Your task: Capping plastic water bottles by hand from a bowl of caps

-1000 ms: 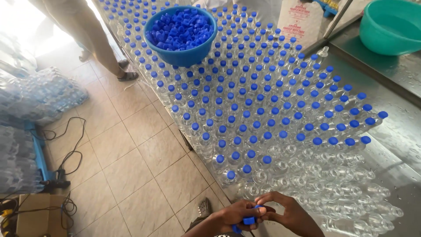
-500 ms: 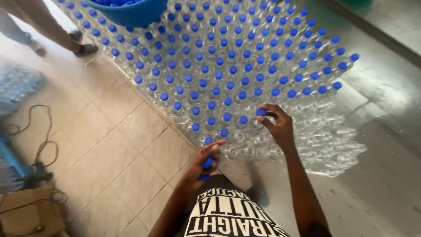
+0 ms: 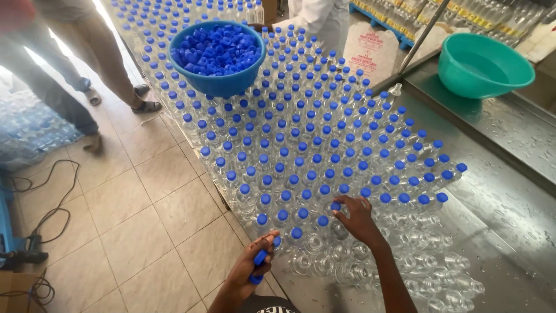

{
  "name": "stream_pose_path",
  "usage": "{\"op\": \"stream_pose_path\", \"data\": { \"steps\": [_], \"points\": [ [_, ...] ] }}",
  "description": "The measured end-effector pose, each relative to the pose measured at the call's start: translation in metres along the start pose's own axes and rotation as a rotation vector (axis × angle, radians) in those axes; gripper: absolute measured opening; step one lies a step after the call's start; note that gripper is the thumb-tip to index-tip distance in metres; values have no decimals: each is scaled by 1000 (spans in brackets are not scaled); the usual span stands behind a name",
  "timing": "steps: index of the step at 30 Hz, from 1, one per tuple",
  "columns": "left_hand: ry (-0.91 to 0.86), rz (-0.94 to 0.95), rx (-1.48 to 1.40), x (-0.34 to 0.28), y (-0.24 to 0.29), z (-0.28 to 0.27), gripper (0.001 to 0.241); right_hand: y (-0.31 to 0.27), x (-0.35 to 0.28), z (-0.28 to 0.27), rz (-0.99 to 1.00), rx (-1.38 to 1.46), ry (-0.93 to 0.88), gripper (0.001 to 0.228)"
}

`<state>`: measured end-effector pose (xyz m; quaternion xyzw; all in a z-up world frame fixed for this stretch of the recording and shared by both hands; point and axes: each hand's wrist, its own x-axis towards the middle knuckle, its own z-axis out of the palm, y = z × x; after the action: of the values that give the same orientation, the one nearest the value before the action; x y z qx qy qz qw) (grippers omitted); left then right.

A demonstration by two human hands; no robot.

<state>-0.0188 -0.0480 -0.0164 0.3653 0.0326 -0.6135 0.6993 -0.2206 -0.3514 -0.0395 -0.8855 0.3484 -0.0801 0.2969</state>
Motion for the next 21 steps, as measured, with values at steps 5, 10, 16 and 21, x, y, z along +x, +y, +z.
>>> {"op": "stream_pose_path", "data": {
  "steps": [5,10,16,21],
  "points": [
    [-37,-44,0,1,-5,-2,48,-12,7,-12,68,41,-58,60],
    [-24,-77,-24,3,0,3,44,-7,19,-19,265,245,-168,57],
    [-57,-74,-41,15,-3,-5,46,17,36,-7,213,285,-176,41],
    [-52,-114,-36,10,3,3,48,19,33,-4,202,283,-180,43]
  ]
}}
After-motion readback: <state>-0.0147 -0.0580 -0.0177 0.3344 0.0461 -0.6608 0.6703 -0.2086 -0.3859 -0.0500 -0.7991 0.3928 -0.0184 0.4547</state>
